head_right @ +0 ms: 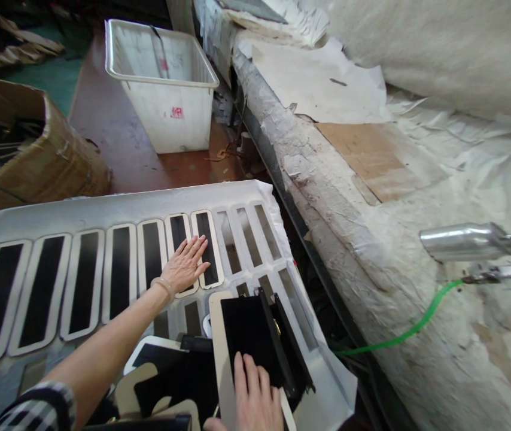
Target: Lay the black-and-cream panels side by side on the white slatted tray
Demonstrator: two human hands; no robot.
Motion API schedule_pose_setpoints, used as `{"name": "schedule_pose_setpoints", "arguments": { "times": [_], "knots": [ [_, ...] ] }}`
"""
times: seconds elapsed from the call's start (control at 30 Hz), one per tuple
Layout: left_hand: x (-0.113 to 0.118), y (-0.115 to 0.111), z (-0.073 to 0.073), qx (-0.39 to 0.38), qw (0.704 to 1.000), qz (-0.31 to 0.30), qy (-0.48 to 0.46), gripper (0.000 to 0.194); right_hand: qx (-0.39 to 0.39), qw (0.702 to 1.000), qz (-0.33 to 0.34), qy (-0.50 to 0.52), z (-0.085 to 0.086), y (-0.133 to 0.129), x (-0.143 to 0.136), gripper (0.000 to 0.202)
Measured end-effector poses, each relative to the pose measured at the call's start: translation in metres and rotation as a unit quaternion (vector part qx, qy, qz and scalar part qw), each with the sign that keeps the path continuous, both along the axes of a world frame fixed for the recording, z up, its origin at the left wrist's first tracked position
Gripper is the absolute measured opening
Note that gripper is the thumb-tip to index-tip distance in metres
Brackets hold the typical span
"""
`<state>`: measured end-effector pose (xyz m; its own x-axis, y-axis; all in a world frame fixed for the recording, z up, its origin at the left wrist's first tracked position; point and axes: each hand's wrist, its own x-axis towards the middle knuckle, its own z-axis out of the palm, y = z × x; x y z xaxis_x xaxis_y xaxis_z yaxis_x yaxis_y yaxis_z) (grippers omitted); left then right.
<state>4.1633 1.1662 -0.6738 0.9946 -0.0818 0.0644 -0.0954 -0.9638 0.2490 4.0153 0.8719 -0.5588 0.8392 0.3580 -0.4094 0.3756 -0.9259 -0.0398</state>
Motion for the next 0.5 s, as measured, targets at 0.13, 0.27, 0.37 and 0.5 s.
{"name": "schedule_pose_setpoints", "arguments": {
  "times": [0.13,0.27,0.37,0.5],
  "knots": [
    [0.0,0.0,0.001,0.01,1.0,-0.001,0.002,0.064,-0.071,0.996,0.044,-0.025,-0.009,0.01,-0.001,0.069],
    [0.0,0.0,0.001,0.008,1.0,0.0,0.001,0.064,-0.04,0.998,0.035,-0.02,0.003,0.009,0.011,0.072],
    [0.0,0.0,0.001,0.006,1.0,0.0,-0.001,0.064,-0.064,0.997,0.022,-0.034,0.001,0.025,0.005,0.075],
    [0.001,0.0,0.0,0.009,1.0,0.001,-0.001,0.065,-0.11,0.992,0.036,-0.048,-0.01,0.045,-0.007,0.068]
  ]
}}
